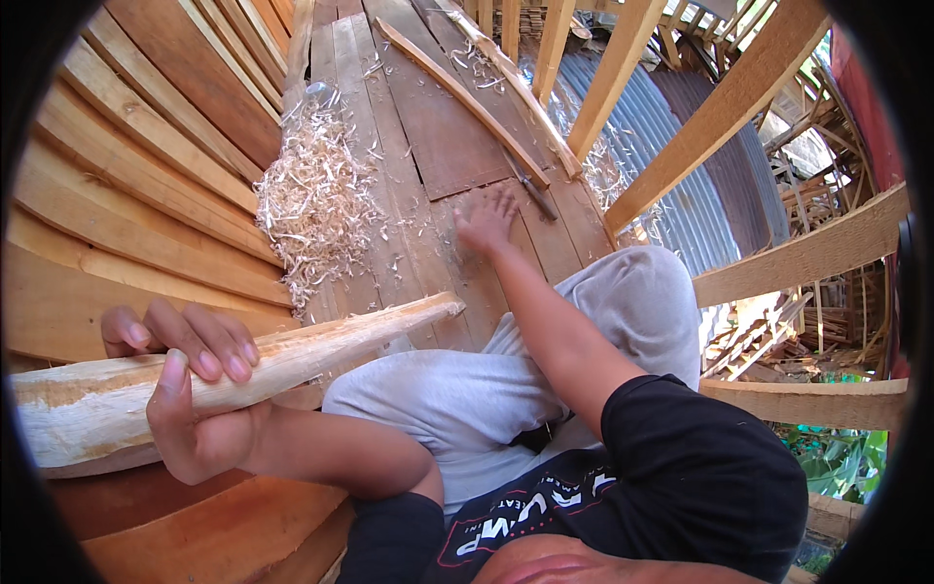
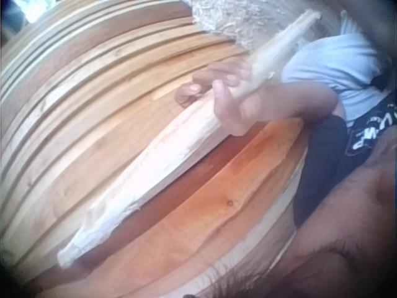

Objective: The person carves a long wooden stick using a knife, repeatedly shaving off thin layers of wood. The person holds the stick with one hand and uses the knife with the other to shape the wood, creating wood shavings that accumulate on the floor.

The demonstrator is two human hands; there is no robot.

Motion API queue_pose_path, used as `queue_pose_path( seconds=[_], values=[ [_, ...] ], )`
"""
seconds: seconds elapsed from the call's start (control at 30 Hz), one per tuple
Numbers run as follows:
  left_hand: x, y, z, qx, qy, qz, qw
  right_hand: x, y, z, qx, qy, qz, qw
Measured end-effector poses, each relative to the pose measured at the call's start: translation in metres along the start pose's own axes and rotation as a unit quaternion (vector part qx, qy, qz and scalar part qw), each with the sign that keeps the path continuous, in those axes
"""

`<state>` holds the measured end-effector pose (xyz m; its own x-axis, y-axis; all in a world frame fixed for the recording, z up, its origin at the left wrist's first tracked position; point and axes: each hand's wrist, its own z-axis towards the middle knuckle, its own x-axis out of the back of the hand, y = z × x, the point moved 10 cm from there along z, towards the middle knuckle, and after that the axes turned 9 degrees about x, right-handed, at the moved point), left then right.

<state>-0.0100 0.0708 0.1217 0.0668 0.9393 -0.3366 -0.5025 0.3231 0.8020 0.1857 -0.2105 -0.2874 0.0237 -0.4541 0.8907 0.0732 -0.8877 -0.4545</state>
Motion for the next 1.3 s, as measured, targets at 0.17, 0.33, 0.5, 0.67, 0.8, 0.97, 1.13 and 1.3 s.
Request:
queue_pose_path(
  seconds=[0.17, 0.33, 0.5, 0.67, 0.8, 0.97, 1.13, 1.3],
  values=[
    [0.004, -0.004, 0.001, 0.008, 0.012, -0.009, 1.000, 0.003, -0.029, 0.001, 0.071, 0.089, 0.079, 0.990],
    [0.004, -0.003, 0.002, 0.005, 0.013, -0.001, 1.000, 0.002, -0.013, -0.006, -0.090, 0.056, -0.067, 0.992],
    [0.005, -0.007, 0.005, 0.010, 0.019, 0.003, 1.000, 0.012, -0.036, -0.006, 0.055, 0.121, 0.052, 0.990],
    [0.000, -0.007, 0.004, 0.004, 0.014, 0.005, 1.000, 0.005, -0.001, -0.024, -0.158, 0.104, -0.139, 0.972],
    [0.002, -0.005, 0.005, 0.013, 0.018, 0.015, 1.000, -0.004, -0.037, -0.021, -0.141, 0.073, -0.138, 0.978],
    [0.000, -0.012, 0.008, 0.016, 0.019, 0.011, 1.000, -0.062, -0.102, -0.002, 0.091, -0.012, 0.046, 0.995],
    [0.004, -0.014, 0.006, 0.032, -0.021, 0.006, 0.999, -0.031, -0.138, -0.009, 0.220, 0.142, -0.156, 0.952],
    [0.005, -0.013, 0.005, 0.038, -0.016, -0.007, 0.999, -0.012, -0.054, -0.017, -0.142, 0.109, -0.097, 0.979]
  ],
)
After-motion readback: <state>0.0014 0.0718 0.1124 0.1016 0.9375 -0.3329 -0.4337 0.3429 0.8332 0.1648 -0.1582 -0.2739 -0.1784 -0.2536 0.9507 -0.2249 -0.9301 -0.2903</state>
